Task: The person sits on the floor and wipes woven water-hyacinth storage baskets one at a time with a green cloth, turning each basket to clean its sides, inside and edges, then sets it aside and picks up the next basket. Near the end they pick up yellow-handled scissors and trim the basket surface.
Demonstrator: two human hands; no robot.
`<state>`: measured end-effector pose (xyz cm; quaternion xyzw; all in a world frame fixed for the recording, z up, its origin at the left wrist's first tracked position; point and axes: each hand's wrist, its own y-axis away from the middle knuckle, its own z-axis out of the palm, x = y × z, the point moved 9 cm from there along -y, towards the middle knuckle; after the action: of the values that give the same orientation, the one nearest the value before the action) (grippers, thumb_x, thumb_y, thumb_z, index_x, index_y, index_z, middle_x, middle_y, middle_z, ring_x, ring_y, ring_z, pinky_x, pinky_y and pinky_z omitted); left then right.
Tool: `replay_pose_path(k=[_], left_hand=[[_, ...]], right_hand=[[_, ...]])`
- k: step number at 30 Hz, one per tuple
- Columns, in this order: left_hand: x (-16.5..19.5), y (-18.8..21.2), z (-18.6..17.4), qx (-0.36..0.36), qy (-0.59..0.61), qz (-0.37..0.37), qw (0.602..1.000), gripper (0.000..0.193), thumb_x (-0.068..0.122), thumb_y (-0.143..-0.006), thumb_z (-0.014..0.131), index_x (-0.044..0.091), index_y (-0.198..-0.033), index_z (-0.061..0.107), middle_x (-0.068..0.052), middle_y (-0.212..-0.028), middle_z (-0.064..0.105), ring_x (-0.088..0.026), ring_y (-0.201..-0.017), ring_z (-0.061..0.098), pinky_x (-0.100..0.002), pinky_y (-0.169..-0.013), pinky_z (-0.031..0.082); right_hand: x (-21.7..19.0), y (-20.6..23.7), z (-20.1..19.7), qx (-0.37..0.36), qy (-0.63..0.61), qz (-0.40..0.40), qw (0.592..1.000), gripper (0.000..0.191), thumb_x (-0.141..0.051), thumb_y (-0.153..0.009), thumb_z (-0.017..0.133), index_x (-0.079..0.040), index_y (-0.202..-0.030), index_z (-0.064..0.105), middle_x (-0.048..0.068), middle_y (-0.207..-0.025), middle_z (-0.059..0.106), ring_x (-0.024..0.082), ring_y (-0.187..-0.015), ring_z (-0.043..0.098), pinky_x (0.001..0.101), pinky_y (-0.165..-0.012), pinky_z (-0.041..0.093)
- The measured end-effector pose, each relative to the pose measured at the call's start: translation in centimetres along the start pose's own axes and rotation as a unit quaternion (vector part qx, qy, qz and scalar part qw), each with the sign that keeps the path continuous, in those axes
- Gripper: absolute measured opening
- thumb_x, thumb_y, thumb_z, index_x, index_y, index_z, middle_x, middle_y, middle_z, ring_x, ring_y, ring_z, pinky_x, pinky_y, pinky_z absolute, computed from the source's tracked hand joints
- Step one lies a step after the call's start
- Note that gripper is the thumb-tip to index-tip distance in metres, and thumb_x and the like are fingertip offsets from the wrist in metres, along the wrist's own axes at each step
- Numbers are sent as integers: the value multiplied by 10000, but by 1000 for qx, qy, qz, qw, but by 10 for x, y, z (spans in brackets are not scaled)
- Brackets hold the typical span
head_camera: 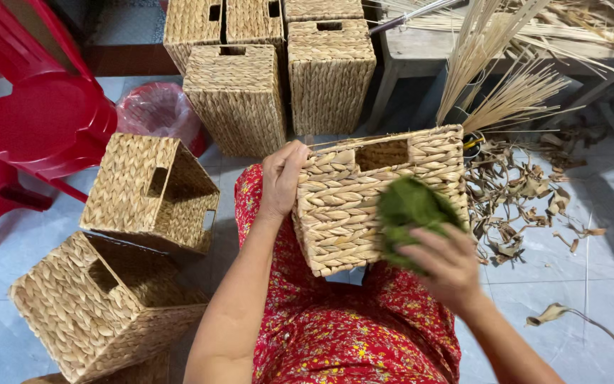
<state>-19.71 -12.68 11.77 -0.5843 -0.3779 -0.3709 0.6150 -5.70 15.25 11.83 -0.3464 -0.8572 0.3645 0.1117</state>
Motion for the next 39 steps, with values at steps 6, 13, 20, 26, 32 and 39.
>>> replay_pose_path(k=[6, 13, 20, 26, 32, 39], left_hand=[[1, -2, -1, 11, 18, -3, 1000, 317, 194, -1047, 530, 15, -802, 437, 24, -758, 416, -73, -742, 385, -278, -657, 364], [-2, -3, -5, 18, 18, -7, 1000, 338, 207, -1046, 542, 27, -789, 417, 33, -749, 380, -73, -732, 360, -276, -644, 343], [-2, -2, -7, 17, 9, -21, 1000, 322, 206, -1038, 539, 26, -794, 431, 33, -756, 395, -71, -745, 369, -269, -657, 354], [0, 0, 1, -5, -1, 0, 1000, 342, 206, -1066, 530, 23, -798, 423, 38, -764, 386, -71, -755, 364, -269, -670, 363], [-4, 1, 0, 13, 50, -34, 998, 325, 202, -1047, 536, 25, -785, 459, 44, -758, 426, -64, -747, 378, -266, -656, 357], [-5, -1, -5, 24, 11, -31, 999, 323, 208, -1035, 550, 32, -785, 447, 44, -750, 410, -66, -738, 377, -266, -647, 360]], right_hand=[[34, 22, -17, 28, 11, 174, 984, 337, -150, -774, 858, -139, -1089, 740, 63, -1317, 684, 285, -1291, 569, 446, -1149, 431], [-74, -37, 26, 10, -64, 19, 998, 397, -117, -662, 838, -202, -1044, 772, -8, -1240, 700, 327, -1235, 567, 467, -1026, 443], [-96, -56, 31, -63, -112, -80, 988, 510, -175, -612, 778, -198, -1121, 790, 14, -1285, 712, 321, -1216, 578, 455, -988, 452], [-15, -10, 3, 17, -18, -17, 1000, 292, -229, -791, 849, -196, -1069, 765, 14, -1233, 696, 258, -1199, 595, 427, -1047, 432], [37, 16, -14, 42, 17, 159, 986, 321, -160, -784, 858, -131, -1085, 748, 72, -1305, 703, 264, -1269, 595, 425, -1159, 413], [-78, -33, 28, 35, -89, 12, 995, 295, -193, -757, 833, -197, -1043, 763, -4, -1241, 700, 306, -1225, 574, 458, -1032, 431]])
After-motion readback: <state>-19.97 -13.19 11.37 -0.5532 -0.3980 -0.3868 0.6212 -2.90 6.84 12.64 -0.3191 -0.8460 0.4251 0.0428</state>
